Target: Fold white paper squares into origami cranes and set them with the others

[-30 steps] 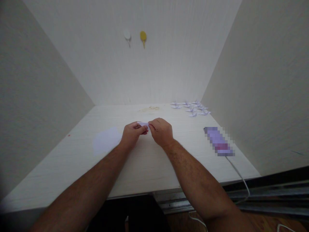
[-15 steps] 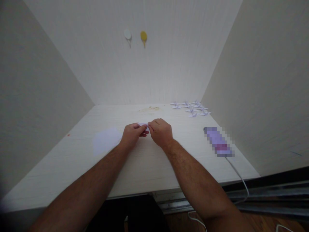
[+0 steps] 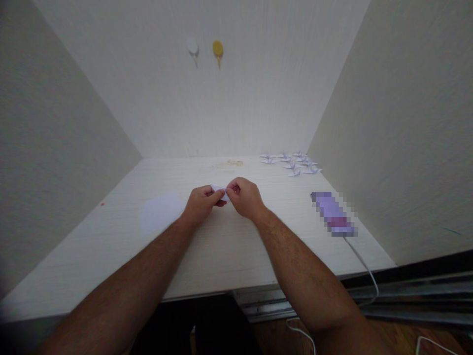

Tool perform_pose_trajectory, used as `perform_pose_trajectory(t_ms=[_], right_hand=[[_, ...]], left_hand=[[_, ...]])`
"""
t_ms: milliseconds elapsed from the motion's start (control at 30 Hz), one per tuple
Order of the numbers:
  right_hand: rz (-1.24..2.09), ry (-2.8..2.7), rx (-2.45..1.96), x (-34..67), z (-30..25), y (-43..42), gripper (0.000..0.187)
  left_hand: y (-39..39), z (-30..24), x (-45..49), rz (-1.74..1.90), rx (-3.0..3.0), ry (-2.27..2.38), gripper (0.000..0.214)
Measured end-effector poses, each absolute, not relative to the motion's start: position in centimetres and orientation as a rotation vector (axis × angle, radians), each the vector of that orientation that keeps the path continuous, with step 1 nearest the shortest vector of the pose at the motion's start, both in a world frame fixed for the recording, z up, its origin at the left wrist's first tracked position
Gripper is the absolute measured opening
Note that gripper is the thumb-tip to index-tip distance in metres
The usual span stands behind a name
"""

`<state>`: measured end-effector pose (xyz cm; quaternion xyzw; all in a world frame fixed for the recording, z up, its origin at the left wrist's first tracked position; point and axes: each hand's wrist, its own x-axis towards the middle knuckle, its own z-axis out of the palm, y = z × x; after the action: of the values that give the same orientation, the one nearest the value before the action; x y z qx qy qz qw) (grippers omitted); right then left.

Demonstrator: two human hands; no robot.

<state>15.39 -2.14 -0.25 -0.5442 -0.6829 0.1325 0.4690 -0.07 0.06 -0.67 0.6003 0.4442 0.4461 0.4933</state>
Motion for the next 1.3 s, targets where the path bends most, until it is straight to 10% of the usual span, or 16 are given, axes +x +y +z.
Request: perform_pose_trajectory(t_ms=[1300], right_hand=[[0.021,-1.921,-0.888,16.0,-1.6,-1.9,0.021]], left_hand=[[-0.1,-0.2,0.2,1.142,1.069,0.930,0.021]])
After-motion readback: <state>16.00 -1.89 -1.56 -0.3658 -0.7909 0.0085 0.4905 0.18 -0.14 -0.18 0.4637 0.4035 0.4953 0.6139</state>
